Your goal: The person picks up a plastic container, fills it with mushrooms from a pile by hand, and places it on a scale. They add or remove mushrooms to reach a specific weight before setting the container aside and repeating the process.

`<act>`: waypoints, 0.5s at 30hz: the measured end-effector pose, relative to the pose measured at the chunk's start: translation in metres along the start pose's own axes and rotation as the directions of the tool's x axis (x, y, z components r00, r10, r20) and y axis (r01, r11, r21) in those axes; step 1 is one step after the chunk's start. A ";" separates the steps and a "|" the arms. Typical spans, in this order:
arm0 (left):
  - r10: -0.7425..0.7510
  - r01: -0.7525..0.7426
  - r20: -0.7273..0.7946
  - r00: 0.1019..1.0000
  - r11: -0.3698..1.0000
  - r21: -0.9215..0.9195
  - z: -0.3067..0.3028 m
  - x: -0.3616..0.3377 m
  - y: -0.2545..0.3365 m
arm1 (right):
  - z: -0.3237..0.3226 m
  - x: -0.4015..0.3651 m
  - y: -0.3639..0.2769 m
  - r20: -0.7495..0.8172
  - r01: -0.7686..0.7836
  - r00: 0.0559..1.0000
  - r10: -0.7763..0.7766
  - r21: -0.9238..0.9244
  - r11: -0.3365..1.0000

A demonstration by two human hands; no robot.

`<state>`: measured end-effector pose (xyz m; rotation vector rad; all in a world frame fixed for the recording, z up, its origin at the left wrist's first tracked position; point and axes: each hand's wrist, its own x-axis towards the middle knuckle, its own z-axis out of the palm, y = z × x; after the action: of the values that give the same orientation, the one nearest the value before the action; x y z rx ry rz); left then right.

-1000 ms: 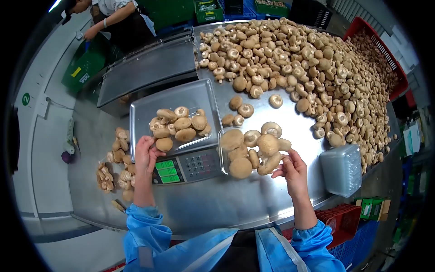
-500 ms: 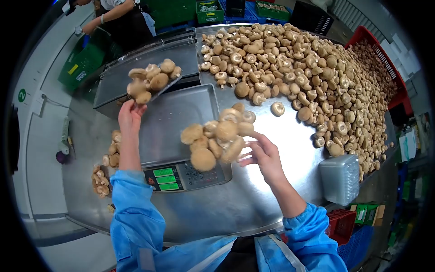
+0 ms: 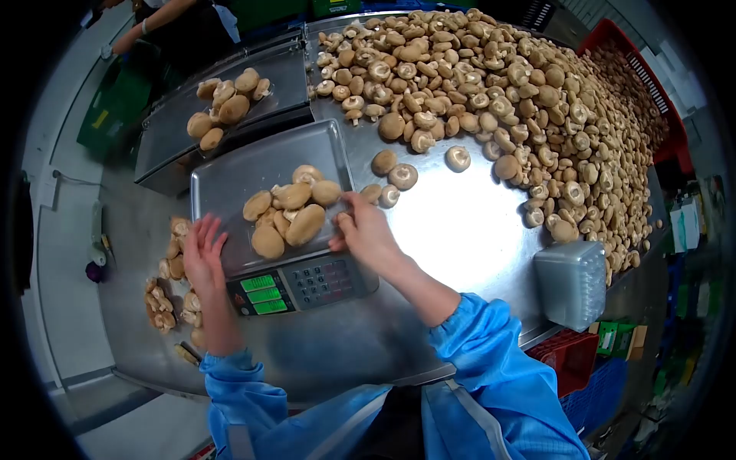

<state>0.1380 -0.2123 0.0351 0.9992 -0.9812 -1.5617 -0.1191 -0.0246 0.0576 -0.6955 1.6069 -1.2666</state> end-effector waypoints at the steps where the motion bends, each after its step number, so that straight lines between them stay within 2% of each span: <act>1: 0.007 -0.007 -0.017 1.000 0.999 0.032 -0.011 -0.005 0.004 | -0.006 -0.005 0.000 -0.026 0.039 0.999 -0.042 -0.096 0.995; 3: 0.049 -0.046 -0.035 0.998 0.996 0.077 -0.029 -0.009 0.011 | -0.019 -0.020 -0.011 -0.078 0.105 0.988 -0.136 -0.314 0.944; 5: 0.066 -0.062 -0.036 0.997 0.993 0.099 -0.047 -0.012 0.021 | -0.030 -0.030 -0.020 -0.078 0.157 0.977 -0.200 -0.380 0.912; 7: 0.193 -0.194 0.026 0.981 0.967 0.163 -0.043 -0.018 0.028 | -0.033 -0.033 -0.020 -0.104 0.248 0.936 -0.336 -0.484 0.839; 9: 0.287 -0.306 0.111 0.951 0.923 0.235 -0.028 -0.024 0.036 | -0.034 -0.033 -0.019 -0.084 0.304 0.898 -0.431 -0.592 0.747; 12: 0.324 -0.409 0.298 0.898 0.865 0.290 0.000 -0.029 0.042 | -0.029 -0.038 -0.023 -0.050 0.341 0.885 -0.463 -0.606 0.718; 15: 0.306 -0.571 0.533 0.789 0.685 0.453 0.041 -0.048 0.053 | -0.024 -0.038 -0.019 -0.032 0.418 0.842 -0.538 -0.591 0.689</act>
<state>0.1236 -0.1700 0.1048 0.7311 -1.9602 -1.0558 -0.1284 0.0119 0.0887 -1.4906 2.0897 -1.2428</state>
